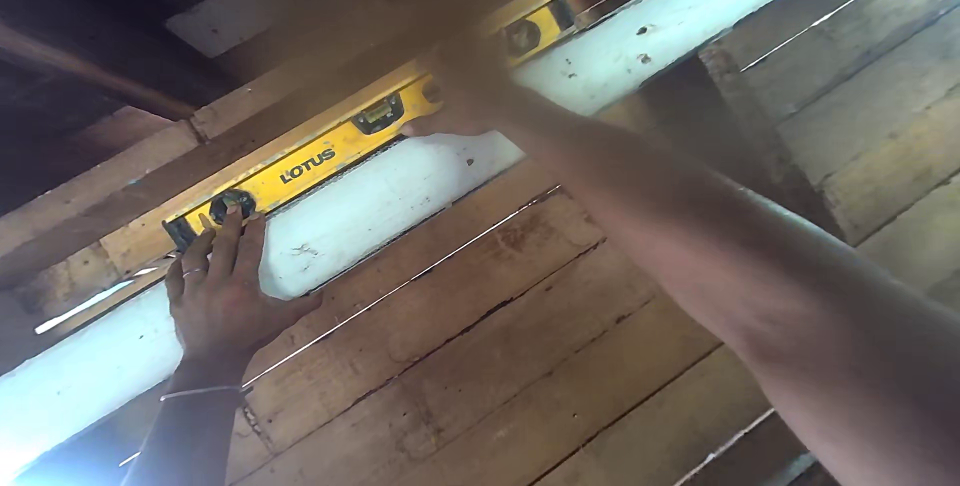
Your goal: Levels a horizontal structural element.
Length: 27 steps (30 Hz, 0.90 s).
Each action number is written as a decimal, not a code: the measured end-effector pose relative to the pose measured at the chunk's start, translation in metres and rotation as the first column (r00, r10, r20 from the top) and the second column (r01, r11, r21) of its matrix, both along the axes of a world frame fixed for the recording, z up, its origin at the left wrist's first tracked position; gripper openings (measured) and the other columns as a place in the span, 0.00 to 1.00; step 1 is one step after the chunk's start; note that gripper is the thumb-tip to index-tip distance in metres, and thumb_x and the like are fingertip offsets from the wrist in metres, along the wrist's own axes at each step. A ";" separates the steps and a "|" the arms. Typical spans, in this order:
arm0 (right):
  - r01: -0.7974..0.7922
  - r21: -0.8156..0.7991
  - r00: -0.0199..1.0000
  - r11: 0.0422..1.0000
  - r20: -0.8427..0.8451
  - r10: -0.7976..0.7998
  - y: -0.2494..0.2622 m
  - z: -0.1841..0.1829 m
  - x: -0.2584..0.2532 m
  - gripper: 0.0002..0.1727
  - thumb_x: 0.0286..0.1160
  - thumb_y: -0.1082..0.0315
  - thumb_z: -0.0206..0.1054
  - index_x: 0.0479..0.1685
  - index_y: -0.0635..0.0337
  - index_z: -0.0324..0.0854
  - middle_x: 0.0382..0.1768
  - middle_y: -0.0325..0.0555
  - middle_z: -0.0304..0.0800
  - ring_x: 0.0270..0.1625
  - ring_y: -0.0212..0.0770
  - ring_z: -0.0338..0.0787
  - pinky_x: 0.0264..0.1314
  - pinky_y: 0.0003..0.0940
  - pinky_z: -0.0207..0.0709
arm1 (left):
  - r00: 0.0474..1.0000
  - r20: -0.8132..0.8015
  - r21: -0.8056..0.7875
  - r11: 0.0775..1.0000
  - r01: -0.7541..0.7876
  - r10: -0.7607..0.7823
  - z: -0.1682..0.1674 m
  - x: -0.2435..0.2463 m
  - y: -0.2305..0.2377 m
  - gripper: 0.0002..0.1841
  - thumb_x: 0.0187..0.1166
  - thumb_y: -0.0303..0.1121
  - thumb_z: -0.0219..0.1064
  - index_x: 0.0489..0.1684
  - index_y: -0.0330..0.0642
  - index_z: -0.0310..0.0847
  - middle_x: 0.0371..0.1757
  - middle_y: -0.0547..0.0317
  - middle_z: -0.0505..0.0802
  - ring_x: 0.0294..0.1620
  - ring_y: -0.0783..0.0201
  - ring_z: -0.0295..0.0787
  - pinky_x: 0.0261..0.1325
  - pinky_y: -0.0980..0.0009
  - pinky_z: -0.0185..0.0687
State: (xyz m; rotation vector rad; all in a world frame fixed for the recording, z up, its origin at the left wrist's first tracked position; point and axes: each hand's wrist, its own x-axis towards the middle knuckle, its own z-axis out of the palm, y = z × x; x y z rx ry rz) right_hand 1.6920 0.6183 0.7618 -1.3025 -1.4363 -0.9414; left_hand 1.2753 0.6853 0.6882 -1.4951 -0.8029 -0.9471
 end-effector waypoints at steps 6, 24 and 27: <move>0.010 -0.003 1.000 1.000 -0.006 -0.010 0.000 -0.002 0.000 0.63 0.42 0.06 0.54 0.86 0.33 0.66 0.84 0.51 0.67 0.92 0.65 0.51 0.78 0.91 0.25 | 1.000 0.000 0.004 1.000 -0.001 0.001 -0.001 0.002 -0.001 0.71 0.31 0.81 0.68 0.92 0.56 0.60 0.94 0.59 0.64 0.89 0.41 0.62 0.77 0.31 0.61; 0.012 0.014 1.000 1.000 0.019 -0.013 0.003 -0.005 0.001 0.63 0.44 0.06 0.53 0.86 0.35 0.66 0.84 0.53 0.66 0.92 0.67 0.50 0.77 0.93 0.22 | 1.000 -0.022 0.031 0.999 0.017 -0.016 -0.006 0.001 0.000 0.71 0.32 0.81 0.69 0.91 0.52 0.62 0.93 0.55 0.65 0.87 0.39 0.64 0.76 0.31 0.62; 0.009 0.032 1.000 0.999 0.017 -0.010 0.005 -0.005 0.001 0.64 0.43 0.06 0.54 0.85 0.36 0.67 0.84 0.53 0.67 0.92 0.67 0.50 0.77 0.92 0.22 | 1.000 -0.012 0.019 1.000 0.022 -0.022 -0.007 0.002 -0.001 0.71 0.31 0.80 0.70 0.91 0.52 0.62 0.93 0.55 0.64 0.88 0.38 0.63 0.76 0.30 0.62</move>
